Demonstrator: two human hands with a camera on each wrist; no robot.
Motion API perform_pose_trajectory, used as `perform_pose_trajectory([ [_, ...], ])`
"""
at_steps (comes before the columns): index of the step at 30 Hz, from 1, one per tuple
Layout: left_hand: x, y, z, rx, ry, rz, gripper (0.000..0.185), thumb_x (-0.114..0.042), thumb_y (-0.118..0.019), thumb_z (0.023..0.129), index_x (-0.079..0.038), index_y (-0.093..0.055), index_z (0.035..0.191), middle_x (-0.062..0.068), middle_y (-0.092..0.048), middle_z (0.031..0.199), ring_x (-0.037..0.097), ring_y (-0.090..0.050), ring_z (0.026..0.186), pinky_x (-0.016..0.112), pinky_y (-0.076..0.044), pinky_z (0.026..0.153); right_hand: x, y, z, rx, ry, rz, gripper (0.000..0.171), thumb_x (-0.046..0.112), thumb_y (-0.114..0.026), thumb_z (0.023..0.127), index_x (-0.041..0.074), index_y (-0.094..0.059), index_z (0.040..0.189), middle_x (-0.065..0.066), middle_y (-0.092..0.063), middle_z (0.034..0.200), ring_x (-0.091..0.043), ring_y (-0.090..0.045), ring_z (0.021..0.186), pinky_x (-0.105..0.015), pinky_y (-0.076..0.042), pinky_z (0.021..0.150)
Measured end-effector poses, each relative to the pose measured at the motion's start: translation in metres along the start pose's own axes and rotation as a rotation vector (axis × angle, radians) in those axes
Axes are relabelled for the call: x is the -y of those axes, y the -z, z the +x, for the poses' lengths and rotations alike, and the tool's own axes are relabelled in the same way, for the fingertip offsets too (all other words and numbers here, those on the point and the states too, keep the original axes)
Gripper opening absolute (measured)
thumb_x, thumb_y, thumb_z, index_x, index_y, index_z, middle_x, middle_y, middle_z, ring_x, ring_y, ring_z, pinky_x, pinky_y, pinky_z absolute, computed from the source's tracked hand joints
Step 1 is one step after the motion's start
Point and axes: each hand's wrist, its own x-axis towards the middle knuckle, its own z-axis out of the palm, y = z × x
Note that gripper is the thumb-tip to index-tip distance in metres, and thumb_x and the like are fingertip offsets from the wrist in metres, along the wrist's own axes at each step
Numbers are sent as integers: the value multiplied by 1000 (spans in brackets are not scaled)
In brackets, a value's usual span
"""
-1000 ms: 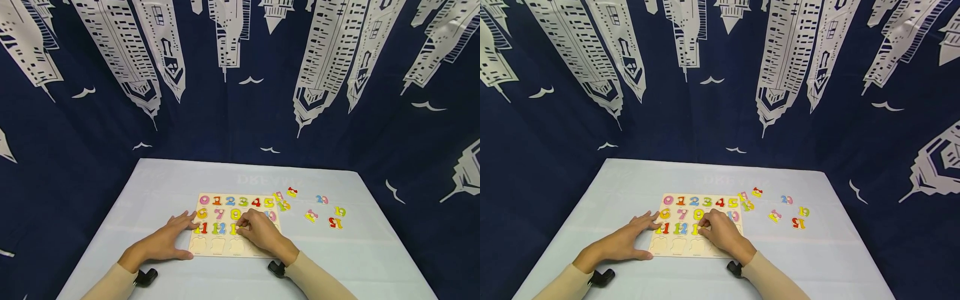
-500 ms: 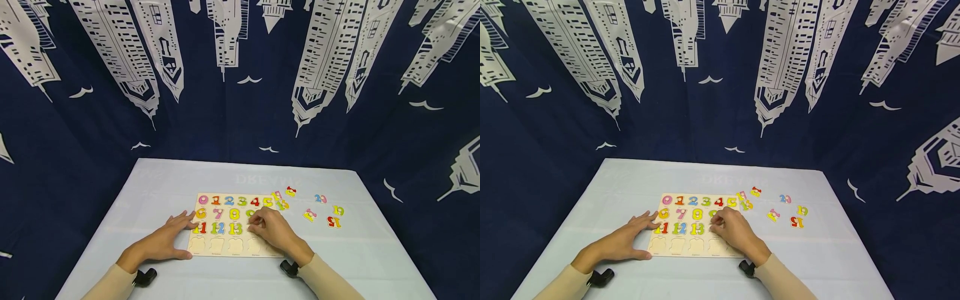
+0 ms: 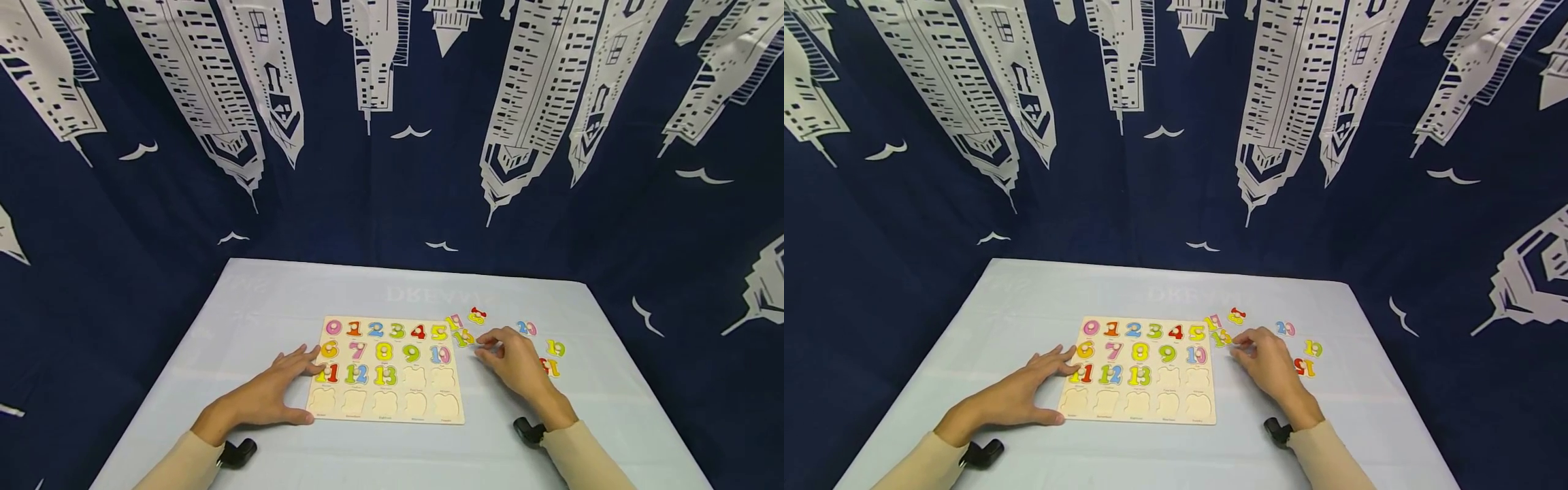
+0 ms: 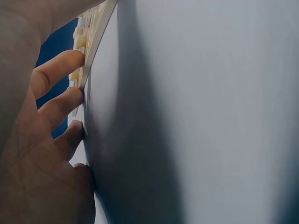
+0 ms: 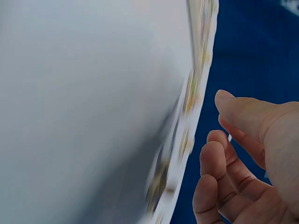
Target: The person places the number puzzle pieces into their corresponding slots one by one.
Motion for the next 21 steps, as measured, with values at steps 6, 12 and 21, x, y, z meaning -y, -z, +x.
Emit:
perform_pose_trajectory([
  [6, 0, -1, 0, 4, 0, -5, 93, -48, -105, 84, -19, -66, 163, 14, -37, 192, 55, -24, 180, 86, -14, 142, -39, 25, -6, -41, -82, -53, 24, 16, -96, 98, 3, -87, 117, -13, -83, 106, -11, -58, 76, -32, -59, 73],
  [12, 0, -1, -1, 5, 13, -15, 89, -46, -105, 84, -19, -67, 160, 15, -38, 191, 55, -23, 180, 85, -13, 142, -52, 28, -8, 11, -117, -32, 14, 17, -94, 100, 5, -87, 105, -5, -82, 92, -8, -64, 78, -21, -51, 66],
  [21, -1, 0, -1, 2, 17, -35, 85, -45, -105, 85, -20, -68, 158, 14, -38, 191, 54, -21, 181, 84, -10, 143, -48, 23, -5, 46, -130, -8, 14, 13, -94, 99, 4, -84, 101, -3, -79, 86, -10, -63, 75, -21, -50, 63],
])
